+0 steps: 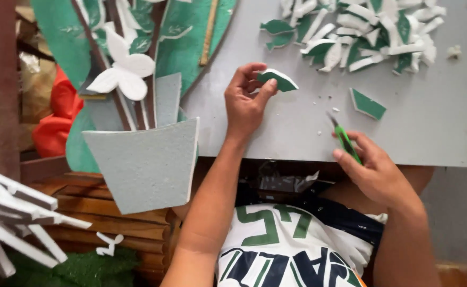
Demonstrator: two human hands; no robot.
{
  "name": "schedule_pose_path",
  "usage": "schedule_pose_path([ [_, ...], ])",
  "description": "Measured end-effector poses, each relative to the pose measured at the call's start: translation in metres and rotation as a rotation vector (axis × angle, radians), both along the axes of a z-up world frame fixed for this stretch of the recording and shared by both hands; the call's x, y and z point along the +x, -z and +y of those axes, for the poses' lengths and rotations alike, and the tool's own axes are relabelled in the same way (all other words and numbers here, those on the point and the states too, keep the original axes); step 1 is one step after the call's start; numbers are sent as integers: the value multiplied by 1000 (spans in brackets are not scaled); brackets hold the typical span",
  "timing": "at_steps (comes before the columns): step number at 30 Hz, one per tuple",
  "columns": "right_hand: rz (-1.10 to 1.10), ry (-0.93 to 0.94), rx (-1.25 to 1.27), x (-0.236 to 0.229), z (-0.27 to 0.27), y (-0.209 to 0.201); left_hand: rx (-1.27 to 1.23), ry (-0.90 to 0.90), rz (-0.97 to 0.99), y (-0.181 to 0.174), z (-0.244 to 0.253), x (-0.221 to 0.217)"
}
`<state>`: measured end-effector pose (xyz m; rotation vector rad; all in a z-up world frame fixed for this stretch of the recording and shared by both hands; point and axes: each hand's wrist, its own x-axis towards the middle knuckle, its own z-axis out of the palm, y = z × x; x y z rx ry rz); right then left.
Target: Carving small leaf shapes out of green and white foam pieces using a utility knife for a decorative arrangement.
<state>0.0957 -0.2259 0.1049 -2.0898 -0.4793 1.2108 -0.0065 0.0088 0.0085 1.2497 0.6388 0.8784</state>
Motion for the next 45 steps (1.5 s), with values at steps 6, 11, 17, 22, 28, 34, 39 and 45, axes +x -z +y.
schedule_pose_path([
  [6, -65, 174, 430, -21, 43, 13, 33, 8, -9, 24, 5, 2],
  [11, -250, 156, 458, -29, 68, 32, 161, 31, 110, 14, -1, 3],
  [17, -315, 160, 385, -35, 76, 34, 270, 37, 200, 13, -6, 7],
  [22, -306, 145, 367, -34, 76, 34, 287, 29, 217, 14, -7, 7],
  [28, -271, 130, 345, -32, 76, 37, 341, 17, 217, 14, -10, 8],
  [34, -255, 121, 291, -23, 73, 43, 529, -35, 282, 22, -13, 11],
  [39, -345, 46, 214, -16, 70, 46, 657, -43, 347, 25, -11, 13],
  [45, -471, -34, 145, -11, 72, 39, 658, -23, 359, 28, -10, 11],
])
